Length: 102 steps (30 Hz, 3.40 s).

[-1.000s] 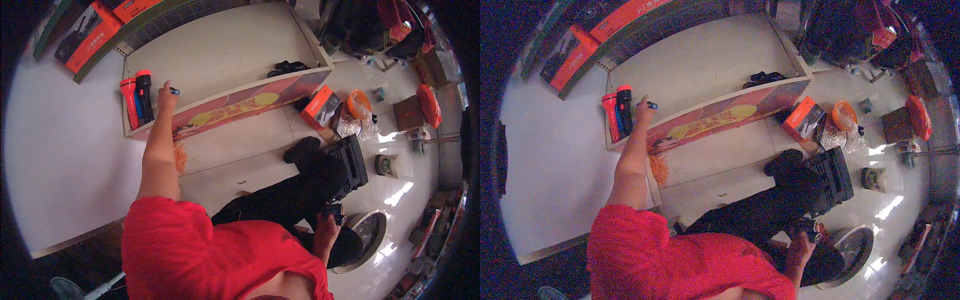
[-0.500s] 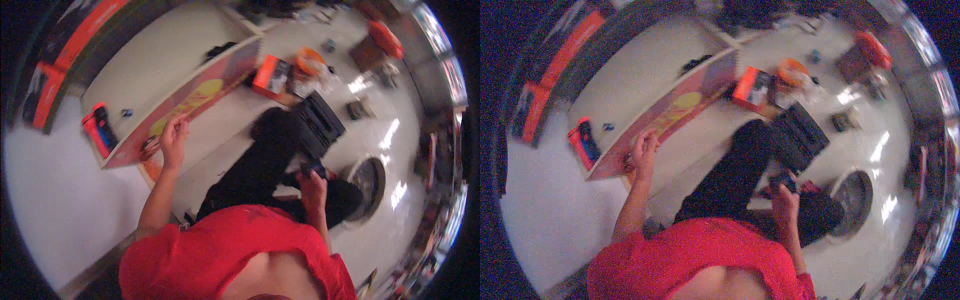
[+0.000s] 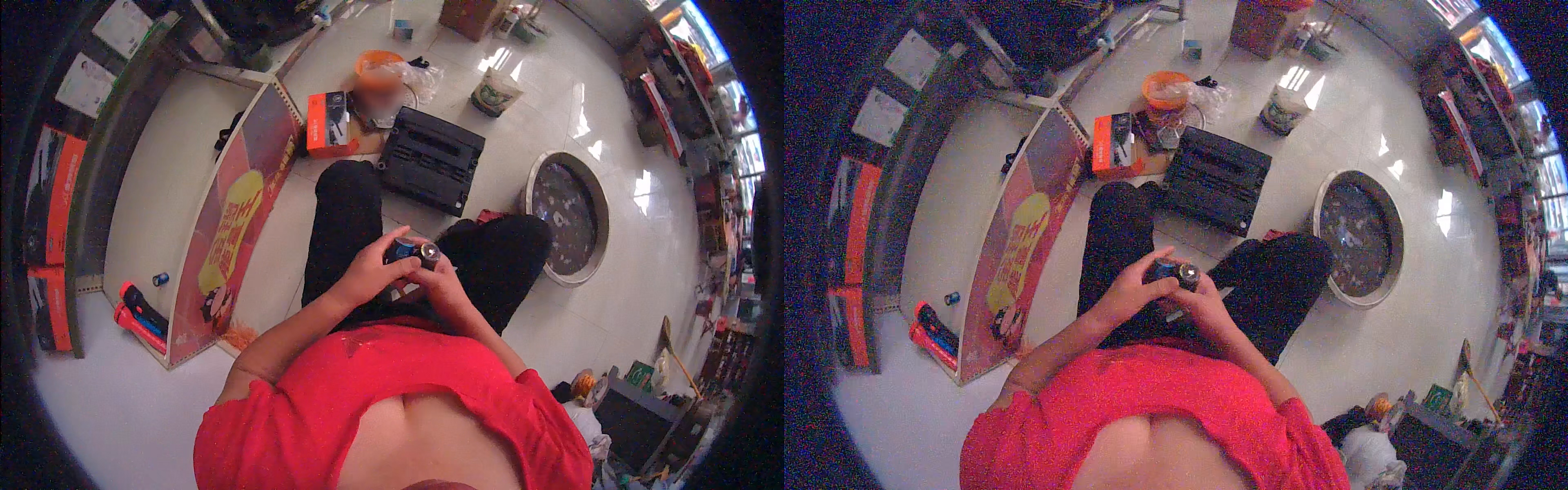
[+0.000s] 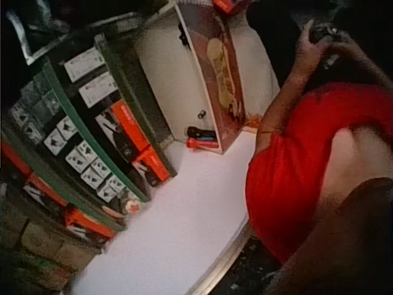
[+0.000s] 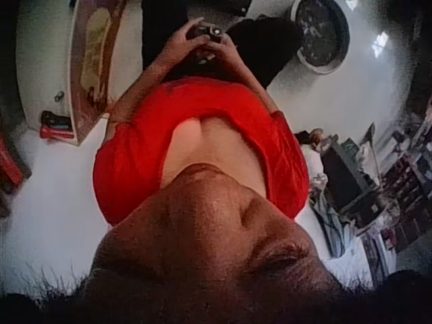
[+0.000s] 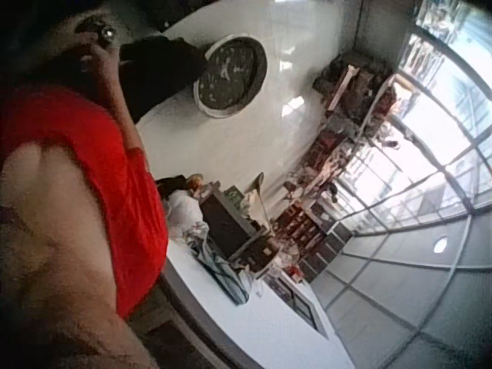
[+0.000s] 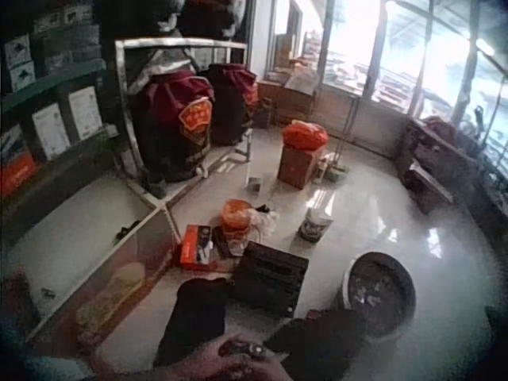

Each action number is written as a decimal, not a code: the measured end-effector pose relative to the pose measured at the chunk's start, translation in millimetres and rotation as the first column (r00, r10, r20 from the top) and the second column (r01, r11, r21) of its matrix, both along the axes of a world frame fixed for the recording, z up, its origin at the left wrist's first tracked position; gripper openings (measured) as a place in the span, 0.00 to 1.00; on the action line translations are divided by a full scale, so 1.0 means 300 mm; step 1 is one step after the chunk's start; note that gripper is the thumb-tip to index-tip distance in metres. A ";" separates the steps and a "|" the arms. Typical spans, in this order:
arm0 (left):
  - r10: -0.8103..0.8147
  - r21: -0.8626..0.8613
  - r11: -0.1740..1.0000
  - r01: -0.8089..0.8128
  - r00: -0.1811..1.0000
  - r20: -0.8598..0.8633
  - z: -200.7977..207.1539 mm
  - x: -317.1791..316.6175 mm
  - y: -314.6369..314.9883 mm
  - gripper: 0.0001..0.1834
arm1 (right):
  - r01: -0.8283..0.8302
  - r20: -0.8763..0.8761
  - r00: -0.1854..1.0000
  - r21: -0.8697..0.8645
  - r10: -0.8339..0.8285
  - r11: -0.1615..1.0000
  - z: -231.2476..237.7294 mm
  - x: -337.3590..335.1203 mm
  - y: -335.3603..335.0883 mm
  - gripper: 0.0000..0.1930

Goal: The person installs batteries into an electronic scale, fits the bottom plastic panel, and sets the metal weighing tray into place.

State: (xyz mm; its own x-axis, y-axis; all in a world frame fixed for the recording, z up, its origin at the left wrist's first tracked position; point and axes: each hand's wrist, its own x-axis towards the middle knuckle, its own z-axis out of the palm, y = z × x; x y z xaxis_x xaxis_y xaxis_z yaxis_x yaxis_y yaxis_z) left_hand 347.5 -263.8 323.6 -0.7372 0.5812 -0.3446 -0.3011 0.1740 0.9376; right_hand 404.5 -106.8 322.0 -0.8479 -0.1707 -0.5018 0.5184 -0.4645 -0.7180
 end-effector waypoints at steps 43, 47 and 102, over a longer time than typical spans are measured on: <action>0.076 0.498 0.527 -0.689 0.622 0.780 0.047 -0.079 0.018 0.24 | 0.211 -0.230 0.958 0.169 -0.169 0.963 0.057 0.031 0.217 0.26; -0.031 0.630 0.378 -0.679 0.670 0.741 0.110 -0.081 -0.045 0.36 | 0.347 -0.203 0.923 0.077 -0.326 0.935 0.032 0.053 0.248 0.20; 0.259 0.015 0.903 -0.430 0.571 0.779 -1.127 -1.080 0.064 0.20 | 0.247 0.517 0.690 0.491 -0.507 0.836 -1.464 -0.651 0.987 0.35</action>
State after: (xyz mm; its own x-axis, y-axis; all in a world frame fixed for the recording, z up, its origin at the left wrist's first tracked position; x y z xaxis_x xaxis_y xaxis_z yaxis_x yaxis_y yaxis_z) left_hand 23.4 -244.6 -14.6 -0.4300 0.4521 -0.7815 -0.9024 -0.2432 0.3558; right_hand 209.2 189.3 -117.2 -0.2851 0.3932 -0.8742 0.7318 -0.4998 -0.4634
